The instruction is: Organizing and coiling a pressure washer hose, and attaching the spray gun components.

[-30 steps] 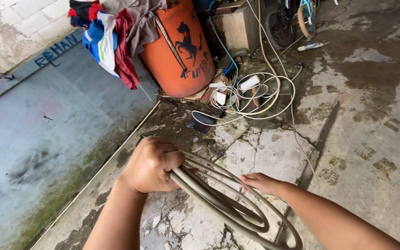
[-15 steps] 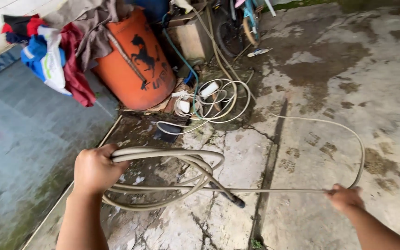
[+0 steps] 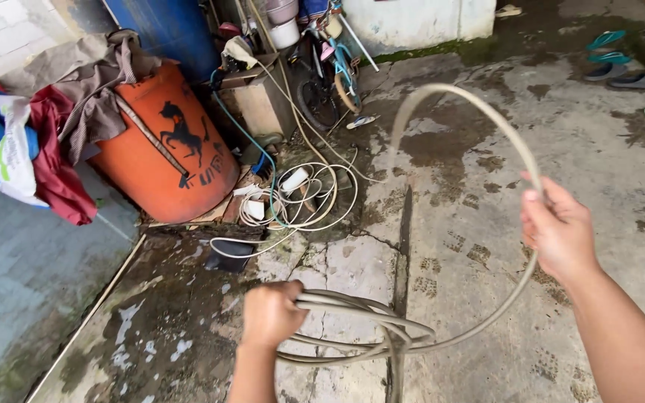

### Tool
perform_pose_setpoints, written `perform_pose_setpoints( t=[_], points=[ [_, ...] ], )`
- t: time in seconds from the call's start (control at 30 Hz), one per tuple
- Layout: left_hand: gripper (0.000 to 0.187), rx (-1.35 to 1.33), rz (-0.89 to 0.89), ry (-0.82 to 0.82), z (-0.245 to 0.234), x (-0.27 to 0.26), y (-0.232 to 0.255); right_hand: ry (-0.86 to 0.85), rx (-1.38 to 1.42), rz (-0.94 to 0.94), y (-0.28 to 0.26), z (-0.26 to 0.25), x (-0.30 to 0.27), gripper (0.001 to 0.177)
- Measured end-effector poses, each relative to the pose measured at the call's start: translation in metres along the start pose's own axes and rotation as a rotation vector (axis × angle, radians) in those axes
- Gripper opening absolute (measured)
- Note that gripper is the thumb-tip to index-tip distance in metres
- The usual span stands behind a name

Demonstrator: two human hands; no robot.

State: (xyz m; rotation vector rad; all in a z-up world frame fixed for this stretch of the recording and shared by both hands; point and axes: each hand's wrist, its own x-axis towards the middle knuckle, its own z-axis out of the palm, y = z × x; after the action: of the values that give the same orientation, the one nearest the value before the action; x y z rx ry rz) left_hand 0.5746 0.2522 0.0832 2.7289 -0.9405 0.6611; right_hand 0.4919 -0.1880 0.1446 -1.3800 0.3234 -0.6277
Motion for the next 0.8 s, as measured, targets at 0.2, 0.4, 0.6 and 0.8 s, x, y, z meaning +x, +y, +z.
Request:
perform_pose_setpoints(
  t=[0.2,0.4,0.6,0.8],
  points=[
    [0.010,-0.036,0.166,0.281,0.002,0.039,0.047,-0.326,-0.388,-0.648,-0.006,0.054,0.007,0.038],
    [0.036,-0.210,0.167,0.594,0.009,0.090,0.055,-0.506,-0.514,-1.067,0.009,0.111,0.020,0.036],
    [0.055,-0.222,0.089,0.687,0.040,0.165,0.063,-0.781,-0.876,-0.815,-0.004,0.139,0.045,0.077],
    [0.045,-0.011,0.007,0.608,0.095,0.245,0.071,-0.986,-1.141,-0.385,-0.006,0.143,0.119,0.077]
  ],
)
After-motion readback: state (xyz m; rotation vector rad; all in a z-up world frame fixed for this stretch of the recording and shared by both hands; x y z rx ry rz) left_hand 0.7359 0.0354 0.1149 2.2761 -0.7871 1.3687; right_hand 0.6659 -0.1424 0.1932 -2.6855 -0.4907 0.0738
